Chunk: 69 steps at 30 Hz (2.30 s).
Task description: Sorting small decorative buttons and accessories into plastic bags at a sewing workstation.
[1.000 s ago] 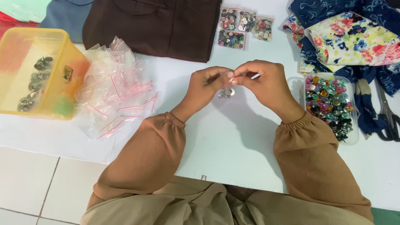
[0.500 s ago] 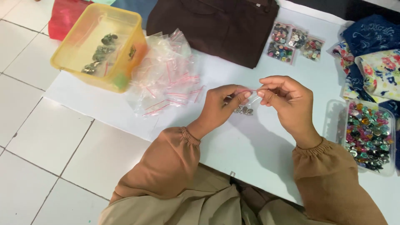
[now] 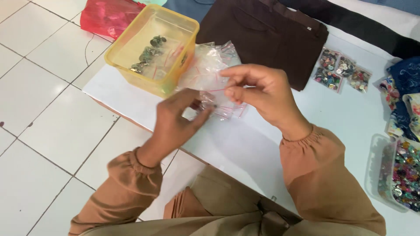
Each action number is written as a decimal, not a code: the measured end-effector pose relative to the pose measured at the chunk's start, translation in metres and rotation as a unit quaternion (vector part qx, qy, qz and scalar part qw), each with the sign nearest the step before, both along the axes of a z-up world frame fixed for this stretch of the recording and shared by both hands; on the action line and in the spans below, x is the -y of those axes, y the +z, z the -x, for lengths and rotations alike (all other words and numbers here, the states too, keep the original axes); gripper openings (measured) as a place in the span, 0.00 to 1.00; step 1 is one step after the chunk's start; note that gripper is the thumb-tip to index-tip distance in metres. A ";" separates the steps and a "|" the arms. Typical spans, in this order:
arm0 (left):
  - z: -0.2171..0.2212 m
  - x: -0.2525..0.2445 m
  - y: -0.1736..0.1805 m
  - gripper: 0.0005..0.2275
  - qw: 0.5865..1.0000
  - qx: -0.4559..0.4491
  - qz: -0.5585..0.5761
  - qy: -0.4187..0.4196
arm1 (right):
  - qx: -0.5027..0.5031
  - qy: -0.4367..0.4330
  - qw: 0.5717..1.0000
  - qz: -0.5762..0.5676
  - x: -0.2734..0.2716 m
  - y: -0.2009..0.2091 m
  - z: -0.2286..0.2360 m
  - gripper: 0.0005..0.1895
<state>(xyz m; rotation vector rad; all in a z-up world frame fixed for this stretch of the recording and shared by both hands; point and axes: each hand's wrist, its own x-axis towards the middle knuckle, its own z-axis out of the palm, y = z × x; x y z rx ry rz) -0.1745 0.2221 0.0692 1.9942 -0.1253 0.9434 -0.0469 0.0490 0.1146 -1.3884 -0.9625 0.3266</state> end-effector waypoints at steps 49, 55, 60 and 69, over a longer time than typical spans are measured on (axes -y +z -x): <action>-0.082 0.075 0.030 0.04 0.871 0.027 -0.480 -0.101 | 0.297 -0.109 0.908 0.274 0.158 -0.059 0.002 0.13; -0.117 0.229 0.002 0.04 0.881 0.055 -0.415 -0.221 | 0.261 -0.291 0.878 0.277 0.307 -0.047 -0.008 0.12; -0.137 0.328 -0.025 0.06 0.879 0.019 -0.344 -0.329 | 0.168 -0.345 0.775 0.503 0.429 -0.040 -0.020 0.20; -0.158 0.418 -0.056 0.20 0.877 -0.125 -0.368 -0.285 | 0.012 -0.273 0.737 0.618 0.464 -0.037 -0.015 0.44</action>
